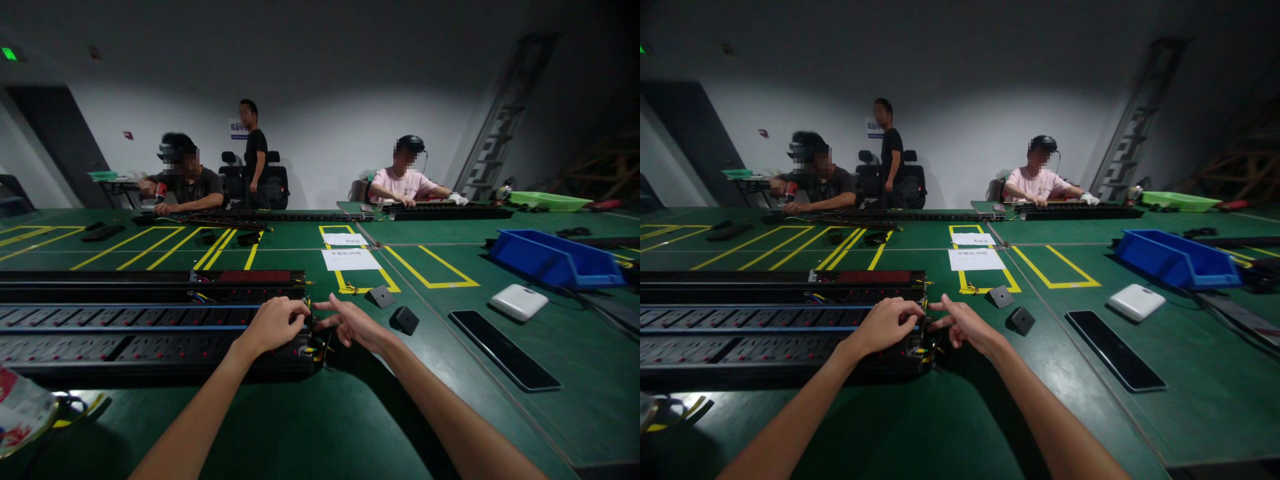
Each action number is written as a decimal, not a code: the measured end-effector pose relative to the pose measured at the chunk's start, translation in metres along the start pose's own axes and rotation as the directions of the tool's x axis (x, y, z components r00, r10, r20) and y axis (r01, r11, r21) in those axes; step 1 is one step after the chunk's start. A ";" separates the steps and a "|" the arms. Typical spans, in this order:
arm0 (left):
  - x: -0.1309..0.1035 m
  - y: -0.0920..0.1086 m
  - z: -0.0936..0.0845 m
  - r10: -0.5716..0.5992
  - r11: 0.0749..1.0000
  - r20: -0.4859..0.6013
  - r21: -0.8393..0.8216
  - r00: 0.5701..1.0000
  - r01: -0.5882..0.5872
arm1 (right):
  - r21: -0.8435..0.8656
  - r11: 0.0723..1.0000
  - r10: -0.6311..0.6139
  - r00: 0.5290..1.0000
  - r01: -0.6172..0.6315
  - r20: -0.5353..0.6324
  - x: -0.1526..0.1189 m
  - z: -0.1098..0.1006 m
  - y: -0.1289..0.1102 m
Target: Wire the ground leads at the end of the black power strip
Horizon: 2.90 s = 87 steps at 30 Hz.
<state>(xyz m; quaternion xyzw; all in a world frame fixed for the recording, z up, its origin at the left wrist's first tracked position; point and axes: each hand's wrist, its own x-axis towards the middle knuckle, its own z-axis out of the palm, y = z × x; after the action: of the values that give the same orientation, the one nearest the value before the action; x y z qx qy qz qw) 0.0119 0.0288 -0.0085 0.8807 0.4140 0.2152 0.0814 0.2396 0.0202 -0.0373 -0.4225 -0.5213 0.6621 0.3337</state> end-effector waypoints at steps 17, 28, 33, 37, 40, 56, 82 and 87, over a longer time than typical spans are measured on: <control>0.002 0.002 -0.001 -0.009 1.000 0.026 -0.012 1.000 0.009 | 0.022 1.000 -0.022 1.000 0.021 0.023 0.004 -0.002 0.005; 0.002 0.004 -0.003 -0.019 0.999 0.029 0.047 0.999 0.017 | -0.044 0.999 -0.003 0.999 0.001 -0.039 0.005 0.001 0.003; 0.002 0.004 -0.003 -0.022 0.998 0.036 0.065 0.999 0.019 | -0.387 0.920 -0.166 0.952 0.056 -0.258 0.006 -0.009 -0.001; 0.000 0.004 -0.003 -0.014 0.998 0.030 0.063 0.999 0.012 | -0.843 0.508 -0.476 0.757 -0.177 -0.447 0.001 -0.027 -0.004; 0.000 0.004 -0.004 -0.020 0.998 0.039 0.068 0.999 0.017 | -0.908 0.287 -0.560 0.716 -0.306 -0.418 -0.001 -0.037 -0.001; 0.001 0.004 -0.003 -0.011 0.998 0.024 0.064 1.000 0.009 | -0.955 0.095 -0.424 0.857 -0.281 -0.294 0.004 -0.034 0.010; 0.000 0.001 -0.001 -0.023 0.995 0.033 0.101 0.999 0.020 | -0.914 0.162 -0.421 0.812 -0.371 -0.404 0.006 -0.028 0.010; 0.000 0.002 -0.002 -0.031 0.995 0.030 0.098 0.999 0.027 | -0.915 0.174 -0.429 0.808 -0.364 -0.403 0.006 -0.030 0.008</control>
<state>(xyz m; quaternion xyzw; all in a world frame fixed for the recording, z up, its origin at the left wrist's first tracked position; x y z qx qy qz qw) 0.0121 0.0272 -0.0058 0.8809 0.4354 0.1795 0.0479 0.2639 0.0353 -0.0497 -0.7030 -0.6974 -0.0088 0.1389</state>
